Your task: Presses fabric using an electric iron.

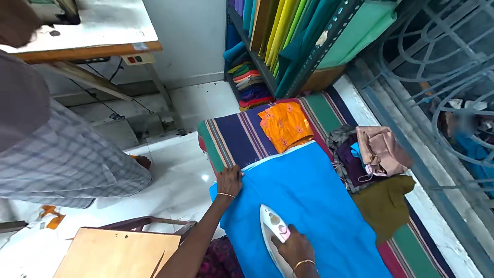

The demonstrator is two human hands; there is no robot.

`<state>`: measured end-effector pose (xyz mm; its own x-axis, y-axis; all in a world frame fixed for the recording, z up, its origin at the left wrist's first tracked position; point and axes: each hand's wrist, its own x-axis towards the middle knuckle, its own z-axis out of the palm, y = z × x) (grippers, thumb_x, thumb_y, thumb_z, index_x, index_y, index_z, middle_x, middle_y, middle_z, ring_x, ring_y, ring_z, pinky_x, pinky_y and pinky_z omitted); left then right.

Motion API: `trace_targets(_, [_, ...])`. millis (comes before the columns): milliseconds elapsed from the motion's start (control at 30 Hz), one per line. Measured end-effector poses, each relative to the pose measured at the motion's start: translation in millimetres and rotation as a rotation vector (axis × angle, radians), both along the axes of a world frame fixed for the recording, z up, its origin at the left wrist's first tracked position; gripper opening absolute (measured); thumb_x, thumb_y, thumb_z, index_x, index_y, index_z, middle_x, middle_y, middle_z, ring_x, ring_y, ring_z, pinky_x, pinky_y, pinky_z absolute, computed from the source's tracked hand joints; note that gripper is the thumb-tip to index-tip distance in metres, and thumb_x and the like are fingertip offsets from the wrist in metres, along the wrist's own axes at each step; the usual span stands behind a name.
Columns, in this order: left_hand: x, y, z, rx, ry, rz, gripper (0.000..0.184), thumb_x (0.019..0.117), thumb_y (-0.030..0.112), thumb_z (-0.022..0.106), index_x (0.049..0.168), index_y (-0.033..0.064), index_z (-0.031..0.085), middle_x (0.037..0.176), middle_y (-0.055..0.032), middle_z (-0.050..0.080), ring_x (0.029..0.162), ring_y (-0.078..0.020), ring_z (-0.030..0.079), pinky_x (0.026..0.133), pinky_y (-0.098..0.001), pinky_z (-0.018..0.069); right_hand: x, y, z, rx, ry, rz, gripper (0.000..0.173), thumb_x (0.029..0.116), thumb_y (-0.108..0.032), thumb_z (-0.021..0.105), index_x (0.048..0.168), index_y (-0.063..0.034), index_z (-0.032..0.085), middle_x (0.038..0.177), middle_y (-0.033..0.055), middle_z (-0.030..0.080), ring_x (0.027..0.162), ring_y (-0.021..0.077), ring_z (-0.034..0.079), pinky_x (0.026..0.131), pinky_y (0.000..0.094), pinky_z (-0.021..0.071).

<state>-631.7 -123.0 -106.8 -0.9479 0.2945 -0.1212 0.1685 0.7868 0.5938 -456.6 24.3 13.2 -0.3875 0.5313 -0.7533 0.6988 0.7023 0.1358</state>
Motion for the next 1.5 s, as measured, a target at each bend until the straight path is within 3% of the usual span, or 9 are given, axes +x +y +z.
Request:
trace_targets(233, [-35,20,38,-0.045,-0.514,-0.107,0.063,0.0978,0.046,0.067,0.139,0.0012,0.052,0.120,-0.0266,0.067,0.116,-0.0447,0.064,0.099,-0.0618,0.0485,-97,49,-4,0.065,0.202,0.013,0.063,0.0900,-0.057,0.071,0.124,-0.0039,0.067,0.121,0.0231,0.068,0.115,0.0406,0.065,0.093,0.0608,0.0509])
trace_targets(333, [-39,22,25,-0.046,-0.378,-0.164,0.043,0.1020,0.037,0.062,0.131,0.0055,0.066,0.119,-0.0246,0.070,0.116,-0.0440,0.065,0.099,-0.0622,0.0481,-111,59,-8,0.086,0.295,0.021,0.061,0.0888,-0.054,0.075,0.118,-0.0010,0.068,0.111,0.0254,0.069,0.106,0.0440,0.067,0.084,0.0628,0.0521])
trace_targets(467, [-23,12,-6,0.066,-0.001,-0.141,0.032,0.1020,0.033,0.063,0.113,0.0046,0.072,0.088,-0.0218,0.074,0.082,-0.0436,0.073,0.070,-0.0626,0.0544,-63,28,-1,0.001,0.013,0.044,0.074,0.0925,-0.060,0.065,0.144,-0.0083,0.054,0.131,0.0213,0.065,0.122,0.0380,0.063,0.099,0.0569,0.0510])
trace_targets(667, [-29,11,-15,0.076,-0.010,-0.107,0.029,0.1003,0.033,0.065,0.104,0.0054,0.073,0.079,-0.0218,0.072,0.077,-0.0445,0.071,0.066,-0.0618,0.0523,-32,5,3,-0.019,-0.051,0.034,0.077,0.0919,-0.061,0.065,0.149,-0.0114,0.051,0.131,0.0206,0.066,0.121,0.0378,0.064,0.100,0.0560,0.0507])
trace_targets(967, [-37,8,-13,0.118,-0.119,-0.103,0.032,0.1006,0.033,0.062,0.107,0.0026,0.072,0.093,-0.0232,0.074,0.090,-0.0468,0.072,0.077,-0.0663,0.0517,-136,75,-4,0.065,0.382,0.025,0.054,0.0903,-0.045,0.076,0.109,0.0044,0.068,0.103,0.0290,0.068,0.099,0.0482,0.066,0.074,0.0665,0.0507])
trace_targets(1133, [-38,9,-14,0.110,-0.146,-0.105,0.032,0.1014,0.034,0.061,0.108,0.0039,0.072,0.094,-0.0229,0.074,0.093,-0.0452,0.071,0.080,-0.0650,0.0518,-78,26,-2,0.012,0.007,0.089,0.072,0.0917,-0.060,0.066,0.143,-0.0107,0.055,0.131,0.0198,0.066,0.121,0.0374,0.064,0.097,0.0565,0.0516])
trace_targets(1233, [-39,10,-12,0.113,-0.145,-0.090,0.030,0.1010,0.032,0.062,0.106,0.0039,0.072,0.090,-0.0231,0.073,0.089,-0.0454,0.071,0.078,-0.0645,0.0520,-33,-7,2,-0.035,-0.098,0.108,0.077,0.0925,-0.063,0.062,0.152,-0.0147,0.048,0.132,0.0190,0.066,0.121,0.0368,0.065,0.098,0.0548,0.0521])
trace_targets(1367, [-37,9,-12,0.113,-0.123,-0.082,0.031,0.1004,0.032,0.063,0.105,0.0037,0.073,0.088,-0.0233,0.073,0.086,-0.0461,0.072,0.075,-0.0651,0.0517,-64,8,3,-0.011,-0.045,0.090,0.072,0.0932,-0.060,0.064,0.145,-0.0116,0.055,0.131,0.0195,0.066,0.122,0.0365,0.064,0.099,0.0551,0.0510])
trace_targets(1500, [-38,10,-16,0.148,-0.068,-0.076,0.029,0.0992,0.031,0.064,0.102,0.0036,0.074,0.088,-0.0222,0.074,0.084,-0.0458,0.072,0.073,-0.0660,0.0517,-133,65,-4,0.062,0.246,0.047,0.058,0.0916,-0.052,0.073,0.114,0.0021,0.069,0.112,0.0283,0.068,0.107,0.0466,0.066,0.083,0.0661,0.0512])
